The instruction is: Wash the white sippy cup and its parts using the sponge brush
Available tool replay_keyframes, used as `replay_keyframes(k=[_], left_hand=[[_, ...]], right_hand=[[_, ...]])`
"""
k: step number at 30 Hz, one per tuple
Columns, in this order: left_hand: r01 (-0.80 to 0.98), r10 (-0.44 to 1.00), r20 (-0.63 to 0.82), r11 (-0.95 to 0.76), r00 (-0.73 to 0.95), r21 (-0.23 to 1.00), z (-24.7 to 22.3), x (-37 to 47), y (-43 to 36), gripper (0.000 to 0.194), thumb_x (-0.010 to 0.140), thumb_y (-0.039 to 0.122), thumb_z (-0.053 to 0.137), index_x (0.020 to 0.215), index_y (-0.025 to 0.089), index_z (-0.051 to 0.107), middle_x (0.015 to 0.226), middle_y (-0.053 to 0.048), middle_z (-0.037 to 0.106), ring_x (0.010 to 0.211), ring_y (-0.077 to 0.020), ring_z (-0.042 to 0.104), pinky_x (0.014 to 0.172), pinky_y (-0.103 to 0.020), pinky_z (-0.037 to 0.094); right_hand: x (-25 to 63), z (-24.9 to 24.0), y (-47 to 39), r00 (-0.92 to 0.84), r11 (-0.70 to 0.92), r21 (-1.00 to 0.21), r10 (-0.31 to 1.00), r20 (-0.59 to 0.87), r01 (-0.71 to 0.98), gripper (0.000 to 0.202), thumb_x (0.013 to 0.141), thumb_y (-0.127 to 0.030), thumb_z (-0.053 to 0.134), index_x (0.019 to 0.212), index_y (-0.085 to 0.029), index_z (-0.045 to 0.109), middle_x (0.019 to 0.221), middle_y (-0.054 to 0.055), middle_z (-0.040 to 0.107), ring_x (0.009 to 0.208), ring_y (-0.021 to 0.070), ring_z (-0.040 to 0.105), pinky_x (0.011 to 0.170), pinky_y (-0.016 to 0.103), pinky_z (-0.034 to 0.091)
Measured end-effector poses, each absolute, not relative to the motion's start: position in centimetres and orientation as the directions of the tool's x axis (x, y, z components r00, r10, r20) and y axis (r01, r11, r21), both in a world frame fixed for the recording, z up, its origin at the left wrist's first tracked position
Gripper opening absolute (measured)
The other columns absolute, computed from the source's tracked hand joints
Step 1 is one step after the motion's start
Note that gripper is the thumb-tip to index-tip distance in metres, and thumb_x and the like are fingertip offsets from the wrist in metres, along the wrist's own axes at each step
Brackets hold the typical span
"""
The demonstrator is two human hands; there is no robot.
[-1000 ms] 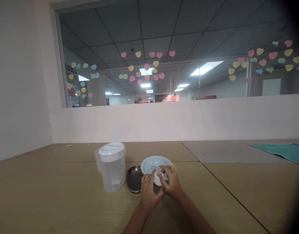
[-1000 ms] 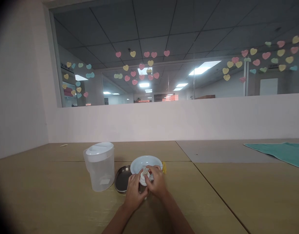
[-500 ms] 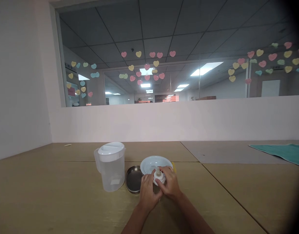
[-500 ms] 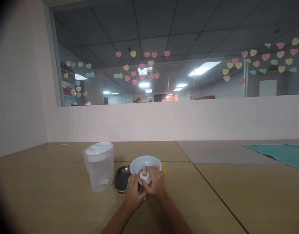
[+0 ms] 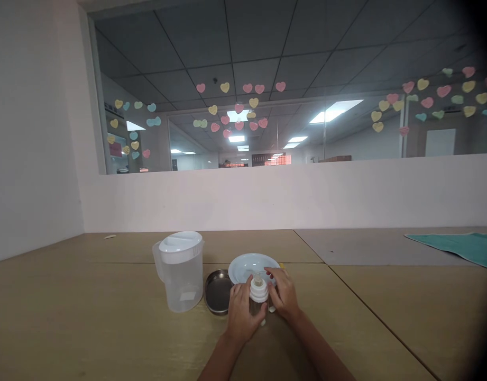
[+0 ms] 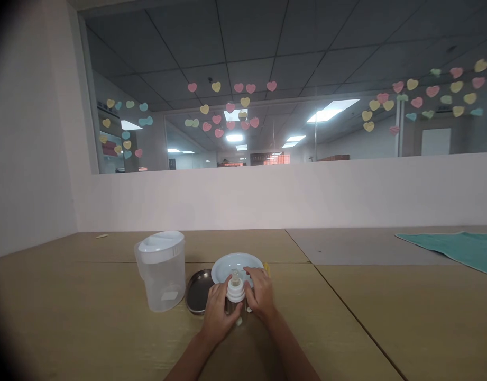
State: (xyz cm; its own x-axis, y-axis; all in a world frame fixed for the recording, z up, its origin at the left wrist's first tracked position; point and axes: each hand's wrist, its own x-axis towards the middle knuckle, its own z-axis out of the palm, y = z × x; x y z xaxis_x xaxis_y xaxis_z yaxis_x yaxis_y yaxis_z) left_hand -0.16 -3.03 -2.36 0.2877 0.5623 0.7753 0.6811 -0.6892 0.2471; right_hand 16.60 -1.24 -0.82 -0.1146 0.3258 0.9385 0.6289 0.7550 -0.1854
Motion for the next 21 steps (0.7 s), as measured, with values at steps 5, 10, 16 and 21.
replay_keyframes(k=[5, 10, 16, 21], left_hand=[[0.685, 0.58, 0.763, -0.68, 0.284, 0.262, -2.4, -0.1, -3.1, 0.059, 0.078, 0.034, 0.054, 0.132, 0.014, 0.038, 0.113, -0.013, 0.059, 0.103, -0.0258, 0.054, 0.092, -0.047, 0.04], [0.68, 0.569, 0.773, -0.686, 0.282, 0.257, -2.1, 0.0, -3.2, 0.057, 0.078, 0.033, 0.052, 0.131, 0.015, 0.039, 0.111, -0.012, 0.06, 0.101, -0.0257, 0.055, 0.091, -0.047, 0.041], [0.678, 0.579, 0.768, -0.682, 0.274, 0.273, -2.0, 0.0, -3.4, 0.06, 0.077, 0.037, 0.056, 0.13, 0.015, 0.041, 0.112, -0.013, 0.06, 0.103, -0.0262, 0.055, 0.092, -0.046, 0.041], [0.671, 0.577, 0.769, -0.689, 0.277, 0.275, -2.1, 0.0, -3.3, 0.06, 0.076, 0.033, 0.055, 0.131, 0.015, 0.039, 0.114, -0.013, 0.06, 0.102, -0.026, 0.055, 0.091, -0.046, 0.041]], right_hand=[[15.5, -0.5, -1.9, -0.171, 0.77, -0.17, 0.34, 0.925, 0.615, 0.032, 0.083, -0.031, 0.047, 0.111, -0.016, 0.053, 0.091, 0.009, 0.063, 0.084, 0.0216, 0.057, 0.077, 0.037, 0.045], [15.2, -0.3, -2.1, -0.249, 0.796, -0.114, 0.317, 0.915, 0.595, 0.032, 0.083, -0.032, 0.045, 0.109, -0.017, 0.054, 0.092, 0.009, 0.063, 0.083, 0.0223, 0.058, 0.076, 0.038, 0.044], [16.4, -0.6, -1.8, -0.169, 0.784, -0.169, 0.329, 0.929, 0.597, 0.033, 0.085, -0.028, 0.038, 0.11, -0.016, 0.055, 0.089, 0.009, 0.062, 0.082, 0.0214, 0.057, 0.075, 0.038, 0.045], [15.0, -0.4, -2.5, -0.201, 0.793, -0.173, 0.347, 0.916, 0.584, 0.032, 0.082, -0.036, 0.047, 0.105, -0.017, 0.057, 0.09, 0.01, 0.064, 0.082, 0.0236, 0.059, 0.074, 0.039, 0.046]])
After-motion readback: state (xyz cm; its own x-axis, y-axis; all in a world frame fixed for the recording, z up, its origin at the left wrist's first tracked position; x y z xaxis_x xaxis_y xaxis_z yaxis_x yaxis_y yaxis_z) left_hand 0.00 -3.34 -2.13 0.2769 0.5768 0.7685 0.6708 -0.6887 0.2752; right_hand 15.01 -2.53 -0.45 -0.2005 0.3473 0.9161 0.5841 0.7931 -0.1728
